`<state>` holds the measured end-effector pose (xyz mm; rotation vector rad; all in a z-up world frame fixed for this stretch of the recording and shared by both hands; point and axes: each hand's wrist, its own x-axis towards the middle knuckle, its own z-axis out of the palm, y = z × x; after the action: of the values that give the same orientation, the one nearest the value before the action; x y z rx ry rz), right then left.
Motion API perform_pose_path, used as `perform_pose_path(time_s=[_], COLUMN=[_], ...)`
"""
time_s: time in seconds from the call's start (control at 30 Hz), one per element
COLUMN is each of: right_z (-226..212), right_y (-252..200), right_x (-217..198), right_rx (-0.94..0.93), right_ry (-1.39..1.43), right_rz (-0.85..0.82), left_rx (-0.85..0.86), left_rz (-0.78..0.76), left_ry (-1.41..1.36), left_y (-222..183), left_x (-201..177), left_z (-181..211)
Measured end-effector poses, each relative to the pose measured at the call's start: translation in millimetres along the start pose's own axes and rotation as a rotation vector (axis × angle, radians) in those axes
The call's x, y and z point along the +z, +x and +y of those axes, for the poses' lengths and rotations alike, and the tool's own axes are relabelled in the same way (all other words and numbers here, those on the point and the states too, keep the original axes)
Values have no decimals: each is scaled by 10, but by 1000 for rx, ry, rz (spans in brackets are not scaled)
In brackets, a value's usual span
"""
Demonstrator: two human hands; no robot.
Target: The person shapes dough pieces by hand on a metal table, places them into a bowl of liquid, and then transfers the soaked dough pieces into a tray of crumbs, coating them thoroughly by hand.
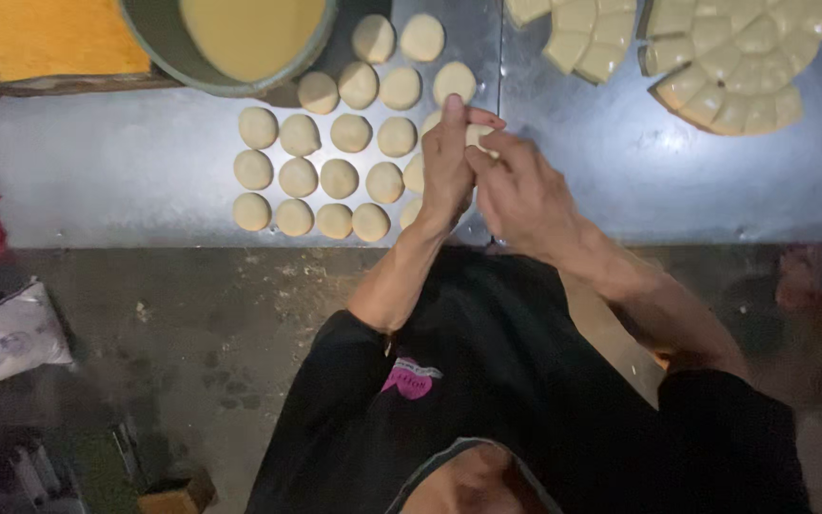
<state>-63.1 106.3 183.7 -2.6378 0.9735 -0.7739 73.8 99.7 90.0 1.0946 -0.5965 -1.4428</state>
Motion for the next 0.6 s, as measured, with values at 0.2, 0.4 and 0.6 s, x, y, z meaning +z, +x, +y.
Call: perform_pose_path(time_s=[0.2, 0.4, 0.6], right_z=[344, 552, 712], right_y=[-970, -1745, -1455], right_x=[334, 460, 121], right_rx=[240, 322, 493], right_ry=[-295, -350, -10], right_rz=[-369, -424, -342], left_rx=[-464, -377, -200], left_rz=[-328, -291, -46], left_ry=[269, 495, 385], left_y=[-318, -383, -336], left_x=[-57, -772, -1324], left_z=[-606, -717, -117])
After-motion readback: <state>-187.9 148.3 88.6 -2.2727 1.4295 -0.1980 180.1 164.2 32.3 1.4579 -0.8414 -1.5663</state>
